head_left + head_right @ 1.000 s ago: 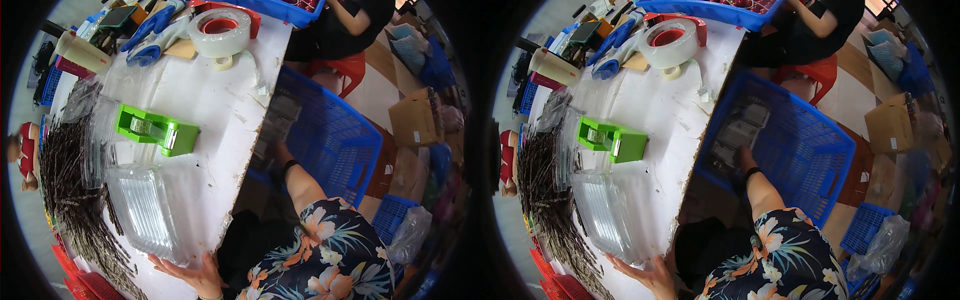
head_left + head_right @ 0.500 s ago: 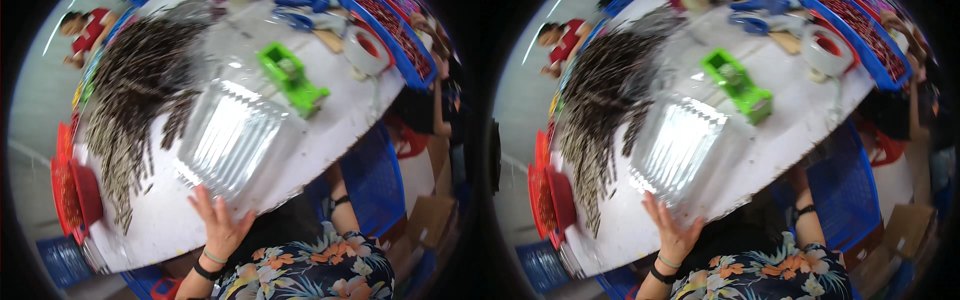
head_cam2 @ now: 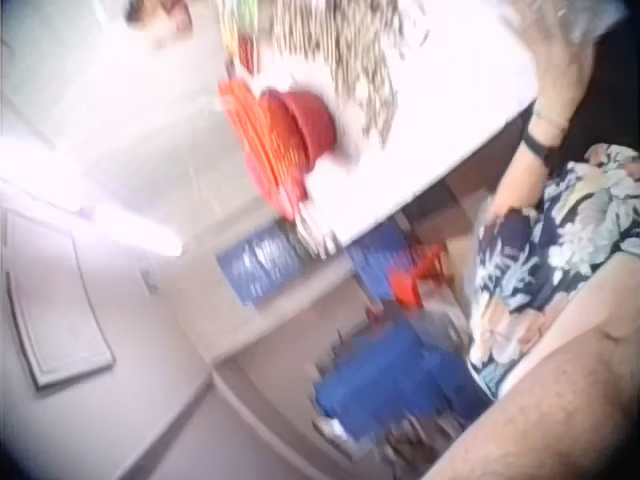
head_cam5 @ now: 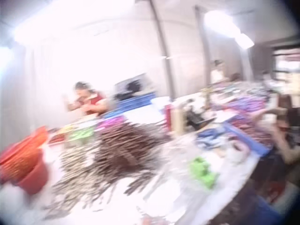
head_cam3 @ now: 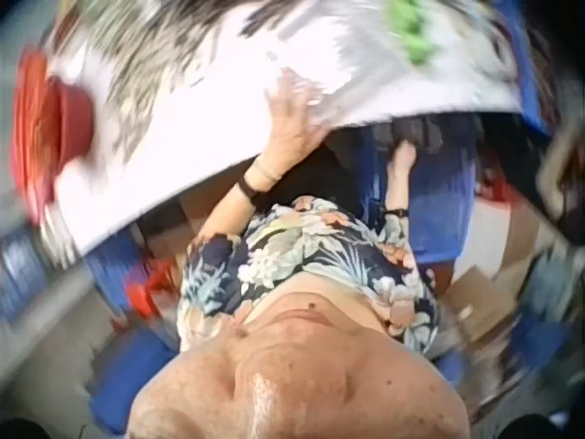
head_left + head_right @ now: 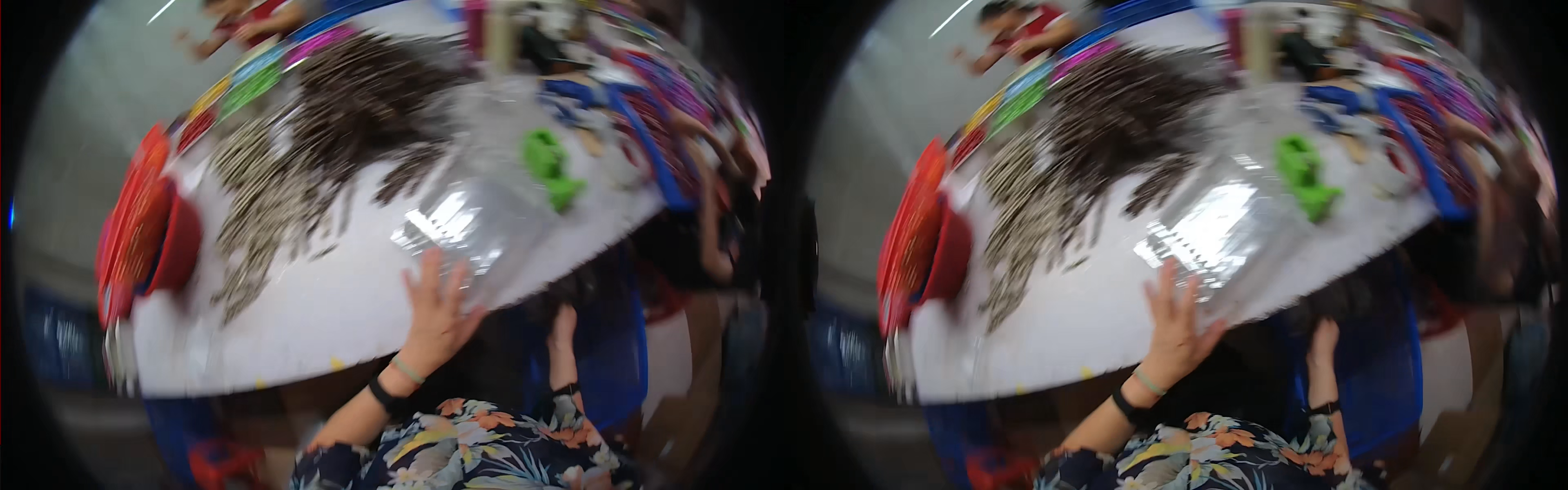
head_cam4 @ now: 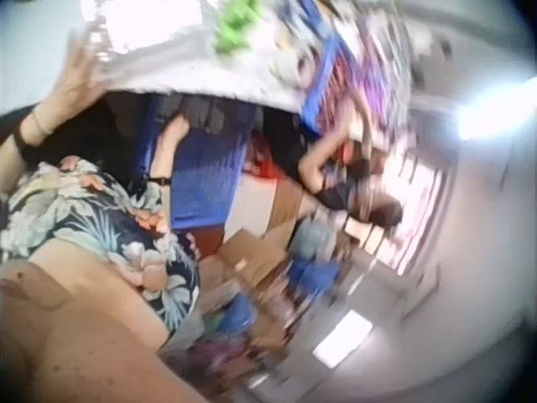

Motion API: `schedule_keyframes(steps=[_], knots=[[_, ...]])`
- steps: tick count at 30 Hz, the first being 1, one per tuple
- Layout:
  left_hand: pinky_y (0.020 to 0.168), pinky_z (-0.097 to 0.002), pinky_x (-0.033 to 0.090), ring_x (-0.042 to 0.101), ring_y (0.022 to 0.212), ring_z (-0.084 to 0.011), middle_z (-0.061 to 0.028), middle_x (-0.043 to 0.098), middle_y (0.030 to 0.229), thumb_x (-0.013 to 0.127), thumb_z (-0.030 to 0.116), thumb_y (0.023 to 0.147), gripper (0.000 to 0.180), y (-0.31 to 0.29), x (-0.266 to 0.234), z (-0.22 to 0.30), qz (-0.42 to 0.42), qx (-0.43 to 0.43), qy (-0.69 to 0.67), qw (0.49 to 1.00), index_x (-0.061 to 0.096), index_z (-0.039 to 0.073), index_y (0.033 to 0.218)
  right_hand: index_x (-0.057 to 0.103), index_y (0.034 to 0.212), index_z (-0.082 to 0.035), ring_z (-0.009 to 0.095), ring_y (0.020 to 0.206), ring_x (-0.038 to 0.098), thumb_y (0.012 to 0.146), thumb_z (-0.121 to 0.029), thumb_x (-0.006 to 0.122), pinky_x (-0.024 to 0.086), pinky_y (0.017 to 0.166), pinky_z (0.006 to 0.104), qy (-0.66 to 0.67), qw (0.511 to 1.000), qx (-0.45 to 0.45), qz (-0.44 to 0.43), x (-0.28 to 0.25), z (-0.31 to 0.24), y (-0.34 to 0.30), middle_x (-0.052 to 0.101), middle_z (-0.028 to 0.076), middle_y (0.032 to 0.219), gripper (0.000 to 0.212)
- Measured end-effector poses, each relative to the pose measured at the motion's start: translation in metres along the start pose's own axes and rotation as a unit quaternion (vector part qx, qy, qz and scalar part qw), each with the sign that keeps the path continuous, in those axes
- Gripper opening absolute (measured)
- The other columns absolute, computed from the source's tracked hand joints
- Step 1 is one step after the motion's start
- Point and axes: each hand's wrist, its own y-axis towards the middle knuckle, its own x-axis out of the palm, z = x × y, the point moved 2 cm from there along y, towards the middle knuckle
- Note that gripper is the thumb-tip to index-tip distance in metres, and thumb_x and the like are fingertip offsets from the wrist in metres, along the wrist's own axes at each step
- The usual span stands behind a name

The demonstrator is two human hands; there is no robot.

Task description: The person places glittery decorative sticks into clear plastic trays on a workbench. They arrange the sticks in rows, close the trays, and stack them. Other workers are visible in the background performing similar tasks.

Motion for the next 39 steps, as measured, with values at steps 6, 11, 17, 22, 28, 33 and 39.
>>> schedule_keyframes(steps=[6, 11, 17, 22, 28, 33, 39], knots=[[0.122, -0.0735, 0.006, 0.024, 0.155, -0.0522, -0.0317, 0.03, 0.164, 0.075, 0.016, 0.087, 0.079, -0.041, -0.035, -0.022, 0.007, -0.056, 0.046, 0.997, 0.038, 0.001, 0.155, 0.058, 0.102, -0.007, 0.013, 0.087, 0.062, 0.1, 0.0, 0.058, 0.05, 0.078, 0.0268, -0.177, 0.931, -0.318, 0.023, 0.107, -0.113, -0.055, 0.062, 0.005, 0.09, 0.008], [0.124, -0.0713, 0.008, 0.025, 0.155, -0.0494, -0.0276, 0.036, 0.162, 0.071, 0.015, 0.089, 0.073, -0.029, -0.019, -0.014, -0.044, -0.017, 0.018, 0.999, 0.039, -0.004, 0.152, 0.068, 0.11, -0.009, 0.03, 0.117, 0.061, 0.084, -0.018, 0.078, 0.041, 0.111, 0.0537, -0.349, 0.712, -0.603, -0.087, 0.153, -0.174, -0.1, 0.067, 0.01, 0.116, 0.029], [0.125, -0.0688, 0.009, 0.028, 0.155, -0.0468, -0.0253, 0.04, 0.159, 0.07, 0.011, 0.088, 0.071, -0.036, -0.019, -0.024, -0.014, -0.024, -0.014, 1.0, 0.041, -0.007, 0.15, 0.066, 0.099, -0.006, 0.03, 0.116, 0.058, 0.084, -0.033, 0.079, 0.028, 0.122, 0.0616, -0.471, 0.618, -0.612, -0.148, 0.215, -0.16, -0.105, 0.062, 0.01, 0.105, 0.034], [0.126, -0.065, 0.01, 0.033, 0.153, -0.0445, -0.0259, 0.043, 0.157, 0.064, 0.008, 0.091, 0.067, -0.033, -0.018, -0.027, -0.005, -0.055, -0.06, 0.997, 0.04, -0.005, 0.152, 0.063, 0.095, -0.007, 0.03, 0.105, 0.058, 0.085, -0.03, 0.077, 0.031, 0.12, 0.0577, -0.456, 0.625, -0.617, -0.142, 0.228, -0.166, -0.104, 0.059, 0.009, 0.096, 0.028], [0.117, -0.0462, 0.042, 0.051, 0.14, -0.0292, -0.022, 0.051, 0.149, 0.051, 0.012, 0.107, 0.049, 0.004, -0.023, -0.023, 0.033, -0.178, -0.457, 0.871, 0.04, -0.011, 0.15, 0.062, 0.096, -0.007, 0.029, 0.102, 0.06, 0.088, -0.028, 0.075, 0.036, 0.116, 0.0542, -0.377, 0.674, -0.621, -0.133, 0.232, -0.187, -0.11, 0.059, 0.01, 0.097, 0.026], [0.085, -0.0309, 0.056, 0.061, 0.096, -0.0135, -0.006, 0.057, 0.108, 0.047, 0.023, 0.113, 0.023, 0.034, -0.036, -0.027, 0.067, -0.223, -0.56, 0.795, 0.052, 0.001, 0.119, 0.056, 0.095, -0.007, 0.034, 0.099, 0.056, 0.091, -0.031, 0.073, 0.04, 0.11, 0.0518, -0.315, 0.675, -0.648, -0.155, 0.231, -0.189, -0.127, 0.053, 0.011, 0.095, 0.03], [0.075, -0.0249, 0.053, 0.058, 0.085, -0.0097, -0.0019, 0.054, 0.097, 0.05, 0.022, 0.113, 0.015, 0.037, -0.038, -0.024, 0.102, -0.234, -0.617, 0.744, 0.047, 0.007, 0.109, 0.055, 0.097, -0.005, 0.035, 0.101, 0.054, 0.095, -0.032, 0.071, 0.043, 0.105, 0.0477, -0.292, 0.669, -0.661, -0.174, 0.23, -0.193, -0.128, 0.053, 0.012, 0.095, 0.031]])
